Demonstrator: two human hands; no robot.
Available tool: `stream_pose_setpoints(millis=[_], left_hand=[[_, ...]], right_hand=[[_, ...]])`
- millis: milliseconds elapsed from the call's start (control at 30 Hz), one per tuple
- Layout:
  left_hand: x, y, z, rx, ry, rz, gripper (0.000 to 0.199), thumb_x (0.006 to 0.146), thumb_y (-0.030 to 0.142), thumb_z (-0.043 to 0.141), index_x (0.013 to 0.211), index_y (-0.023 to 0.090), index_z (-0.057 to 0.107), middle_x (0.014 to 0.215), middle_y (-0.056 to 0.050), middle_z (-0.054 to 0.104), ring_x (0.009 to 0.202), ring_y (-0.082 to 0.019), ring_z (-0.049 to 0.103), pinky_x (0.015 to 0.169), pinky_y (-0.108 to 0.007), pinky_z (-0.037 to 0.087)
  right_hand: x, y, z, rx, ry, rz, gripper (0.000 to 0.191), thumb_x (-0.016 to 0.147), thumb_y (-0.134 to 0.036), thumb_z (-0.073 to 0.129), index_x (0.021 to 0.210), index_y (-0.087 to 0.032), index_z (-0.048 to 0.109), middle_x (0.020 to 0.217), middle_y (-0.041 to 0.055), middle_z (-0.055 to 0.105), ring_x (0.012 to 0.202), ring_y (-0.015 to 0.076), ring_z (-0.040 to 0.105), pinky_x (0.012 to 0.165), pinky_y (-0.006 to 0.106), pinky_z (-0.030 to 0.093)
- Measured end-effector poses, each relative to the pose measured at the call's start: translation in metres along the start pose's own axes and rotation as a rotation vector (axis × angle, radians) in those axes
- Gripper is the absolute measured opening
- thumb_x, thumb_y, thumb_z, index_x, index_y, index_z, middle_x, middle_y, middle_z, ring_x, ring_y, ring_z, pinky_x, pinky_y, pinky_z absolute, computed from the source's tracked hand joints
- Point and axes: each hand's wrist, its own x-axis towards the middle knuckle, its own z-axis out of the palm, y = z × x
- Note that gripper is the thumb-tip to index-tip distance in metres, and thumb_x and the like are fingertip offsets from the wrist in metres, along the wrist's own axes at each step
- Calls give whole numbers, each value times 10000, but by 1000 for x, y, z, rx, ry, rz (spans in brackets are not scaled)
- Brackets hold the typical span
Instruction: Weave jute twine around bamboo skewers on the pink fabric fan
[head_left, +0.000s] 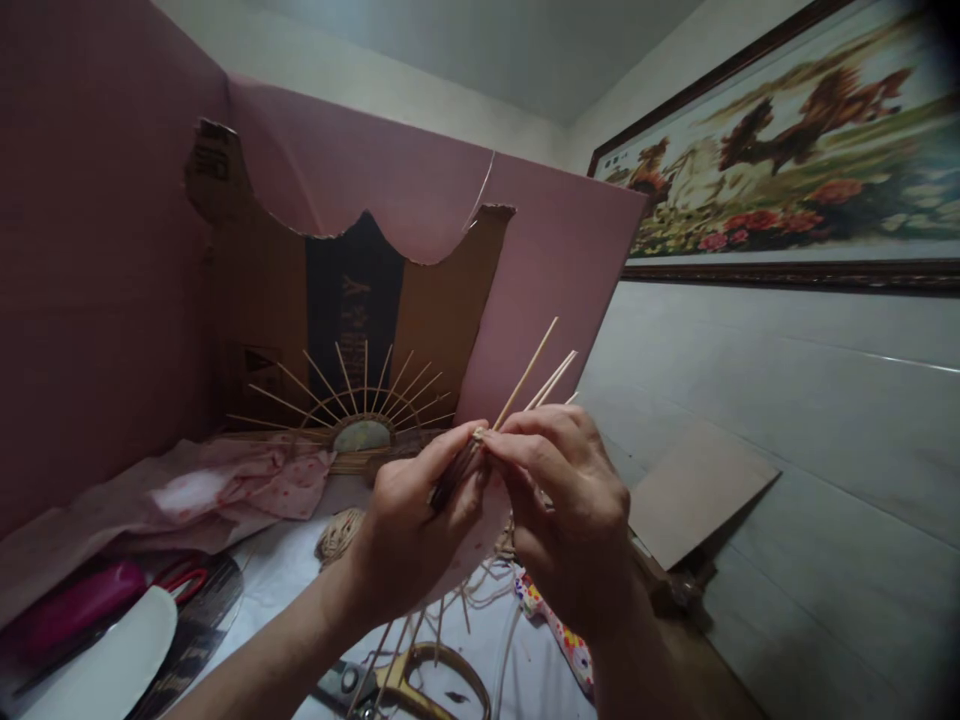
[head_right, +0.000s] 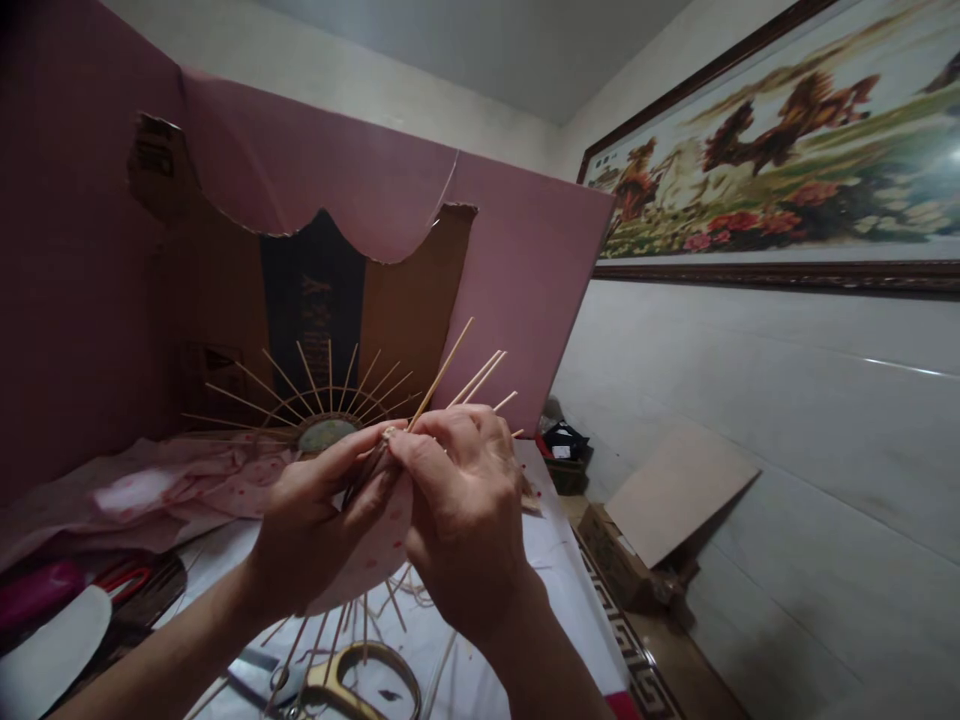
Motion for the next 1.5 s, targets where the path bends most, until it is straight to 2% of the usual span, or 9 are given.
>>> stream_pose_setpoints(millis=[167,400,800,1067,1500], left_hand=[[-1,-5,2,-15,7,-28,327,840,172,590,1167,187,607,1055,-62,727,846,-145,708,779,-231,594],[2,-1,0,30,33,16,287,837,147,589,1122,139,627,1006,-69,740,794,-120,714,709,-150,579],[2,-2,0,30,38,-5,294,838,169,591,1128,181,639,963,-58,748,723,-137,713,697,-218,603],[2,-2,-1,10,32,-13,307,840,168,588,1143,194,627,956,-46,749,713,-133,710,675,-216,605],[0,-6,-1,-16,14,-29,313,848,203,581,1156,247,618,1034,-46,732,799,-169,716,700,-242,602]], right_hand=[[2,1,3,-49,-4,-11,146,836,-79,541,897,-160,646,877,76,622,871,227,519,764,423,442],[1,-1,2,-31,-7,2,154,847,-84,537,911,-164,652,886,77,614,878,223,510,760,413,435],[2,-2,-1,63,-53,53,215,829,-72,520,976,-169,644,952,79,579,926,230,495,793,425,433],[1,-1,2,85,-46,48,246,816,-53,509,983,-182,636,958,71,572,929,229,491,794,420,435],[0,0,2,74,-66,59,256,816,-42,492,980,-170,642,954,76,576,927,234,487,793,422,428]])
